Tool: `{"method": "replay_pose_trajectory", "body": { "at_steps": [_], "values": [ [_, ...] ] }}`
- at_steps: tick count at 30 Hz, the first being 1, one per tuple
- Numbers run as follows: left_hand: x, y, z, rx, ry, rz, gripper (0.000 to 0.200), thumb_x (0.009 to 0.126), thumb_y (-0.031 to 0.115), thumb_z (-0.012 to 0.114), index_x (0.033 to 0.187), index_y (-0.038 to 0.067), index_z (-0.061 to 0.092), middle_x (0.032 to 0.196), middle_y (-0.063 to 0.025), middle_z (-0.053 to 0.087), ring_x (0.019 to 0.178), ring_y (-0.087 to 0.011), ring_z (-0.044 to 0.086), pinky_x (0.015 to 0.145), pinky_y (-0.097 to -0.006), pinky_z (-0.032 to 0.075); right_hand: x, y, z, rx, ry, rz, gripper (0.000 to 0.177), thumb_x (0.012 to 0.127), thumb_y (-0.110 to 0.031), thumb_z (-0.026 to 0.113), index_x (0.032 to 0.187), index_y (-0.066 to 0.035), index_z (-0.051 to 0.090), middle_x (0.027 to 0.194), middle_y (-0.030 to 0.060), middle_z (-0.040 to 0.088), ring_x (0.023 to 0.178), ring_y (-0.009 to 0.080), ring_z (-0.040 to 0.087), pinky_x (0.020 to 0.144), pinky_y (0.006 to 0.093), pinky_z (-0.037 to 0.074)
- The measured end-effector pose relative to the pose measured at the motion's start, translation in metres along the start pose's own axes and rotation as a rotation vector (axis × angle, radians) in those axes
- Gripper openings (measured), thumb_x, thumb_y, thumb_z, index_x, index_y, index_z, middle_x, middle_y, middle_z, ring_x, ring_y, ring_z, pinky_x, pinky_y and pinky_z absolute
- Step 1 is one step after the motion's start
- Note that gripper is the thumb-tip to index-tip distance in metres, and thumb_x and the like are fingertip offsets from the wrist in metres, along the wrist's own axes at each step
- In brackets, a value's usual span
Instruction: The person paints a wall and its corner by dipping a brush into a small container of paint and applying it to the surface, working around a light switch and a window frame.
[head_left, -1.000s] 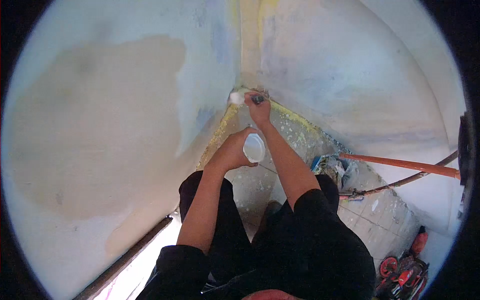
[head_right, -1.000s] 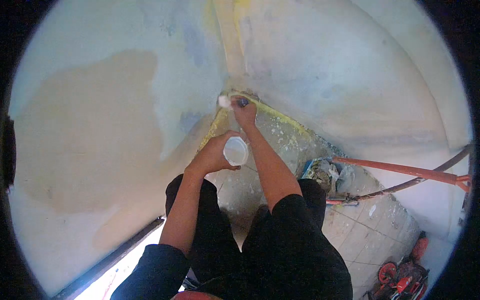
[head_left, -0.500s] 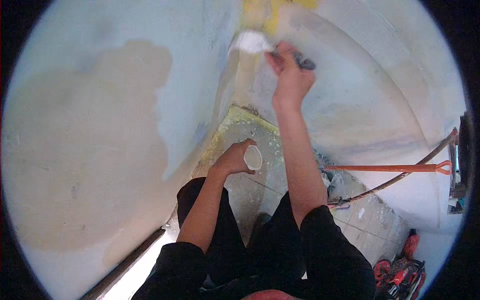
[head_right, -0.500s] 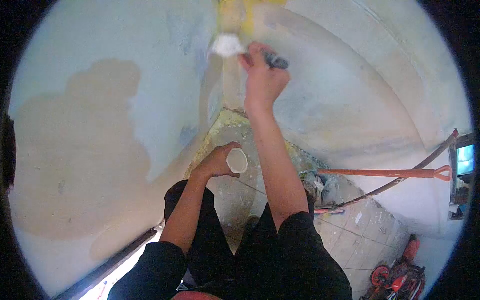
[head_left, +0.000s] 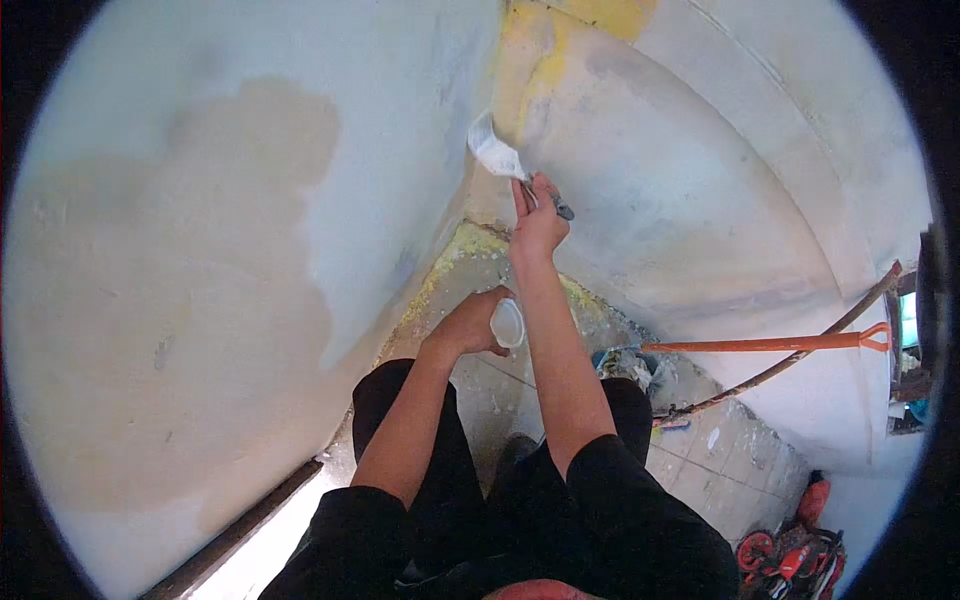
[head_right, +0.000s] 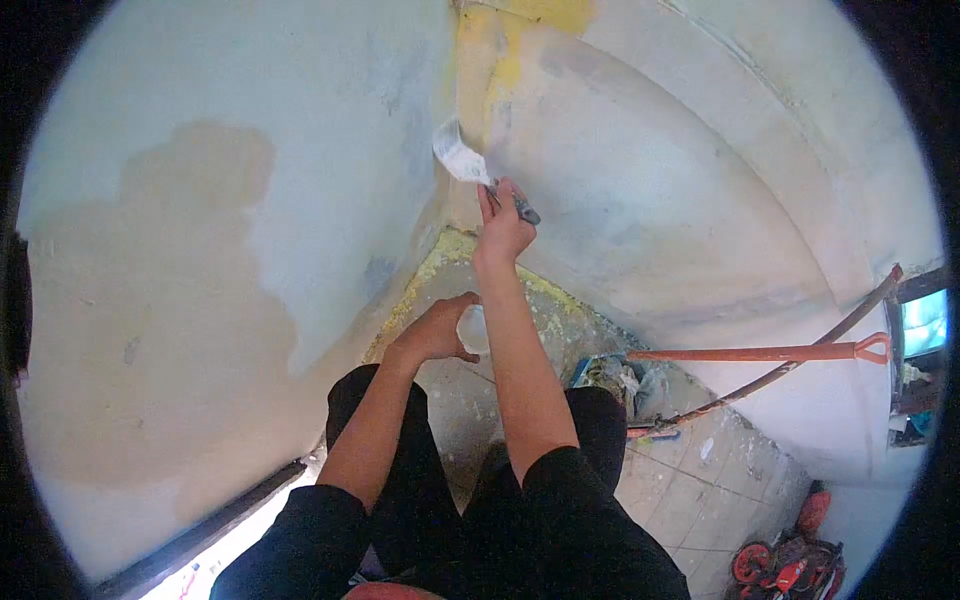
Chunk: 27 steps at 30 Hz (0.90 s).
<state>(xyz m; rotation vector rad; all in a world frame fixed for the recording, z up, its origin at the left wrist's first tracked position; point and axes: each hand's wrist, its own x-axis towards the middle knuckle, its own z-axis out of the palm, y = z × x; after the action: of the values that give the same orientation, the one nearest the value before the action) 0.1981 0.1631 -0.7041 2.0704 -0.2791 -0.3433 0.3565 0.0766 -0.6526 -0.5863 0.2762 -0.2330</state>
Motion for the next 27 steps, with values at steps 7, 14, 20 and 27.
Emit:
{"method": "replay_pose_trajectory", "body": {
  "at_steps": [7,14,20,27],
  "values": [
    [0.001,-0.01,0.01,0.067,0.024,0.035,0.101,0.051,0.015,0.106,0.141,0.008,0.061,0.129,-0.0185,0.075,0.121,-0.0416,0.07,0.107,-0.0498,0.056,0.009,0.0,-0.019,-0.282,0.068,-0.102,0.019,0.101,-0.005,0.078,0.108,0.011,0.07,0.109,0.0167,0.071,0.096,0.0267,0.074,0.085,0.0427,0.072],
    [0.002,0.003,0.006,0.04,-0.04,0.052,0.102,0.053,0.019,0.107,0.142,0.01,0.059,0.131,-0.0165,0.074,0.126,-0.0404,0.069,0.109,-0.0495,0.055,-0.037,-0.094,0.133,-0.241,-0.169,-0.267,0.02,0.101,-0.004,0.076,0.112,0.011,0.07,0.108,0.0162,0.07,0.097,0.0269,0.074,0.089,0.0408,0.071],
    [0.004,-0.002,0.01,0.073,-0.011,0.053,0.101,0.053,0.019,0.107,0.141,0.01,0.058,0.13,-0.0152,0.074,0.125,-0.0399,0.069,0.107,-0.0498,0.056,-0.042,-0.125,0.163,0.183,-0.228,-0.189,0.034,0.102,0.003,0.067,0.131,0.017,0.055,0.128,0.0215,0.065,0.109,0.0338,0.073,0.102,0.047,0.068],
    [0.005,-0.005,0.009,0.025,-0.024,0.045,0.101,0.051,0.019,0.106,0.14,0.008,0.06,0.131,-0.019,0.073,0.126,-0.0403,0.069,0.109,-0.0486,0.055,-0.015,-0.051,0.066,0.123,-0.074,-0.009,0.03,0.104,0.002,0.066,0.129,0.015,0.056,0.129,0.0207,0.065,0.114,0.0353,0.072,0.106,0.0484,0.067]
  ]
}}
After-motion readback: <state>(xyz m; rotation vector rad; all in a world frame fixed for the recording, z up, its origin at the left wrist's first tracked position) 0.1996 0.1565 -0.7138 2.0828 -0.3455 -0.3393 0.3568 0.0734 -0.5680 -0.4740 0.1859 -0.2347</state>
